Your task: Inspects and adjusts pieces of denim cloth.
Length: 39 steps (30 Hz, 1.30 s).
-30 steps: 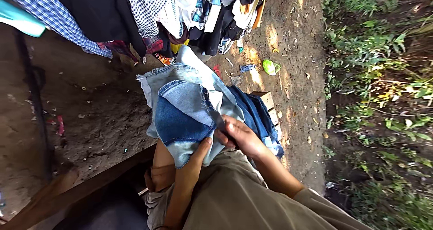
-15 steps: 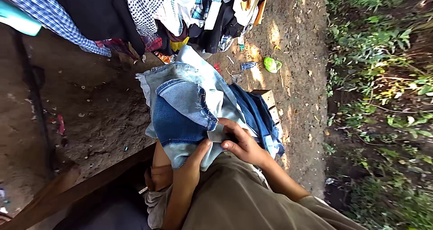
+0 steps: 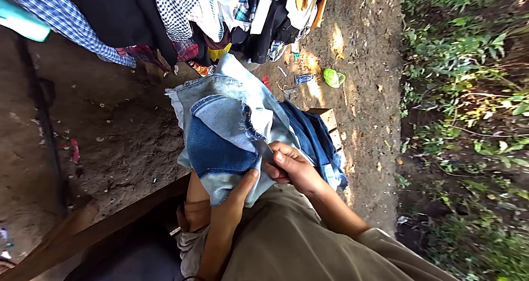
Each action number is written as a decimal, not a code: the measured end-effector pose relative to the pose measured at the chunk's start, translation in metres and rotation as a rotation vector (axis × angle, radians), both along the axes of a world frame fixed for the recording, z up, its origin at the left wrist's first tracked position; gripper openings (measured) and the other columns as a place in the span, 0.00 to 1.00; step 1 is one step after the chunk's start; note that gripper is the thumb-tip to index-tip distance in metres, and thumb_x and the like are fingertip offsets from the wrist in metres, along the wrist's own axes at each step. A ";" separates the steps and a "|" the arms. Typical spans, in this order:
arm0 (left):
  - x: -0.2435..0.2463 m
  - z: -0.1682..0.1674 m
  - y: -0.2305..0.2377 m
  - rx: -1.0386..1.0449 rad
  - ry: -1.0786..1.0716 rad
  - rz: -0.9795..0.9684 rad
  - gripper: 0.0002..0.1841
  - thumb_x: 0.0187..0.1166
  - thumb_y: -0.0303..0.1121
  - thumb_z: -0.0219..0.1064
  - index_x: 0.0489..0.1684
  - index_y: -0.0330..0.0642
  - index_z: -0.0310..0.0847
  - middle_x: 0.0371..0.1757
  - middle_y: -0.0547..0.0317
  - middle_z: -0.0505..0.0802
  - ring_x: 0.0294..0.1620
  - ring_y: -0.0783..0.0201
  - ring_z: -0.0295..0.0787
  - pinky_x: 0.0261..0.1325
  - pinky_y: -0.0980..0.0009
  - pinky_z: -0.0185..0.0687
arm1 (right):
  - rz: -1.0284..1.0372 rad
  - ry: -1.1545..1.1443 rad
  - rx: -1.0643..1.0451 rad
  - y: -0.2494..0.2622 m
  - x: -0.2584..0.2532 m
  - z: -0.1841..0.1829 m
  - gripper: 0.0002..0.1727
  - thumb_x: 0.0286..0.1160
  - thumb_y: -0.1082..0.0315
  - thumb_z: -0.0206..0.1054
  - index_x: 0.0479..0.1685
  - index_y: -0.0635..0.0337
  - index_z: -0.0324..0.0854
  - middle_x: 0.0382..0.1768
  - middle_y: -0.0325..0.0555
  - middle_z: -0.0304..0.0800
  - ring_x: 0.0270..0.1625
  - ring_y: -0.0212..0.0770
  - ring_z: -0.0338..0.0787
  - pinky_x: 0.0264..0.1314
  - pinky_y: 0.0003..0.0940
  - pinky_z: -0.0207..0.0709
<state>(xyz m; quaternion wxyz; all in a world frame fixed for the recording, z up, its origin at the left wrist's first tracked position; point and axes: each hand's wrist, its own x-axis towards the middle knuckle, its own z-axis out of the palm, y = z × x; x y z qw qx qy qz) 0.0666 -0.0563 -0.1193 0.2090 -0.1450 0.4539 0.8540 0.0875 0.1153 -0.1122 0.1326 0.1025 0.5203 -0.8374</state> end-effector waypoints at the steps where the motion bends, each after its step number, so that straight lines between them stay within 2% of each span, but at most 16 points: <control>1: 0.000 -0.001 0.001 -0.008 -0.004 0.000 0.12 0.62 0.17 0.75 0.43 0.36 0.89 0.40 0.57 0.97 0.45 0.67 0.96 0.57 0.68 0.92 | 0.015 -0.001 0.031 0.001 0.001 0.004 0.14 0.87 0.49 0.60 0.51 0.47 0.82 0.25 0.23 0.81 0.22 0.15 0.71 0.21 0.11 0.60; 3: 0.000 0.000 0.003 -0.028 -0.010 0.019 0.13 0.62 0.17 0.75 0.45 0.36 0.88 0.41 0.57 0.97 0.45 0.67 0.96 0.57 0.68 0.92 | 0.032 0.078 0.267 0.002 0.007 0.010 0.21 0.90 0.50 0.56 0.64 0.54 0.81 0.29 0.22 0.80 0.27 0.14 0.71 0.27 0.11 0.62; 5: 0.000 0.002 0.004 -0.068 0.004 0.032 0.14 0.61 0.17 0.76 0.44 0.34 0.88 0.40 0.57 0.97 0.45 0.67 0.96 0.57 0.67 0.92 | 0.080 0.194 0.593 0.004 0.014 0.012 0.28 0.91 0.50 0.53 0.74 0.64 0.79 0.34 0.30 0.83 0.33 0.16 0.76 0.38 0.15 0.72; 9: -0.004 0.027 0.012 -0.254 0.002 0.026 0.12 0.55 0.15 0.73 0.36 0.34 0.85 0.31 0.66 0.96 0.38 0.75 0.95 0.53 0.76 0.91 | 0.108 0.336 1.031 0.002 0.025 0.009 0.28 0.90 0.50 0.54 0.73 0.63 0.81 0.38 0.47 0.91 0.36 0.27 0.86 0.47 0.26 0.81; 15: 0.005 -0.007 0.003 -0.137 0.101 0.003 0.14 0.62 0.19 0.77 0.46 0.36 0.88 0.41 0.59 0.97 0.46 0.67 0.96 0.57 0.68 0.92 | 0.004 0.379 1.234 -0.004 0.031 0.002 0.26 0.90 0.47 0.54 0.69 0.56 0.85 0.35 0.47 0.89 0.34 0.33 0.86 0.39 0.29 0.81; 20: 0.001 0.020 0.011 -0.276 0.087 -0.020 0.14 0.58 0.19 0.74 0.42 0.33 0.83 0.35 0.67 0.96 0.42 0.78 0.93 0.54 0.77 0.89 | 0.016 0.353 1.265 -0.003 0.032 0.002 0.28 0.89 0.47 0.54 0.71 0.58 0.84 0.35 0.47 0.89 0.31 0.33 0.84 0.35 0.29 0.80; 21: 0.003 0.022 0.011 -0.259 0.103 -0.027 0.13 0.61 0.17 0.74 0.44 0.29 0.82 0.38 0.66 0.95 0.44 0.78 0.93 0.57 0.77 0.88 | 0.006 0.349 1.268 -0.004 0.031 0.001 0.28 0.89 0.47 0.55 0.70 0.59 0.84 0.36 0.48 0.90 0.32 0.33 0.85 0.36 0.29 0.81; 23: 0.010 0.012 0.014 -0.271 0.196 -0.040 0.11 0.66 0.18 0.74 0.45 0.29 0.86 0.40 0.63 0.96 0.46 0.75 0.93 0.59 0.75 0.89 | -0.053 0.360 1.257 -0.008 0.027 -0.005 0.27 0.88 0.48 0.57 0.59 0.63 0.87 0.37 0.47 0.92 0.35 0.32 0.88 0.41 0.29 0.82; 25: 0.016 0.002 0.018 -0.293 0.266 -0.024 0.10 0.67 0.23 0.75 0.44 0.31 0.88 0.41 0.61 0.96 0.46 0.72 0.94 0.58 0.74 0.89 | -0.139 0.360 1.162 -0.012 0.022 -0.012 0.24 0.89 0.49 0.56 0.44 0.64 0.85 0.31 0.42 0.89 0.35 0.27 0.87 0.43 0.27 0.81; 27: 0.018 -0.005 0.017 -0.261 0.269 -0.002 0.12 0.66 0.23 0.76 0.46 0.31 0.86 0.42 0.63 0.96 0.48 0.73 0.94 0.59 0.73 0.89 | -0.176 0.293 0.879 -0.015 0.015 -0.012 0.19 0.90 0.56 0.56 0.39 0.63 0.81 0.26 0.33 0.81 0.31 0.18 0.80 0.37 0.17 0.76; 29: 0.010 0.015 0.015 -0.258 0.181 -0.012 0.13 0.62 0.18 0.75 0.44 0.32 0.85 0.39 0.67 0.96 0.46 0.76 0.94 0.59 0.75 0.89 | -0.155 0.137 0.495 -0.014 0.011 -0.006 0.12 0.90 0.61 0.53 0.38 0.53 0.77 0.22 0.23 0.75 0.25 0.14 0.72 0.28 0.13 0.66; 32: -0.001 0.036 0.019 -0.278 0.119 -0.037 0.10 0.58 0.16 0.70 0.36 0.34 0.85 0.32 0.71 0.95 0.40 0.80 0.93 0.53 0.80 0.88 | -0.063 -0.094 0.115 -0.004 0.004 0.006 0.13 0.91 0.54 0.50 0.39 0.46 0.74 0.21 0.24 0.79 0.19 0.16 0.69 0.19 0.12 0.58; 33: -0.001 0.033 0.019 -0.257 0.116 -0.027 0.10 0.57 0.16 0.70 0.35 0.36 0.85 0.31 0.70 0.95 0.39 0.79 0.93 0.52 0.80 0.89 | -0.032 -0.097 0.107 -0.001 0.005 0.008 0.13 0.91 0.52 0.52 0.42 0.46 0.74 0.23 0.24 0.80 0.20 0.15 0.70 0.19 0.12 0.58; 35: 0.000 0.021 0.016 -0.222 0.131 -0.017 0.10 0.58 0.17 0.73 0.37 0.37 0.86 0.33 0.69 0.96 0.41 0.77 0.94 0.52 0.76 0.91 | 0.008 0.040 0.328 0.003 0.011 0.009 0.18 0.91 0.51 0.53 0.54 0.54 0.79 0.27 0.22 0.80 0.26 0.14 0.72 0.28 0.12 0.63; 37: 0.002 0.011 0.012 -0.213 0.138 -0.032 0.10 0.61 0.19 0.73 0.39 0.38 0.86 0.35 0.68 0.96 0.41 0.75 0.94 0.53 0.75 0.91 | 0.041 0.208 0.666 0.005 0.019 0.008 0.27 0.90 0.51 0.55 0.68 0.68 0.80 0.30 0.31 0.82 0.33 0.17 0.77 0.40 0.15 0.73; 39: 0.006 -0.002 0.008 -0.185 0.163 -0.064 0.08 0.66 0.21 0.73 0.41 0.37 0.90 0.38 0.64 0.97 0.44 0.73 0.95 0.57 0.73 0.90 | 0.050 0.279 0.948 0.003 0.025 0.007 0.30 0.89 0.48 0.56 0.70 0.69 0.80 0.33 0.41 0.87 0.34 0.23 0.82 0.43 0.22 0.79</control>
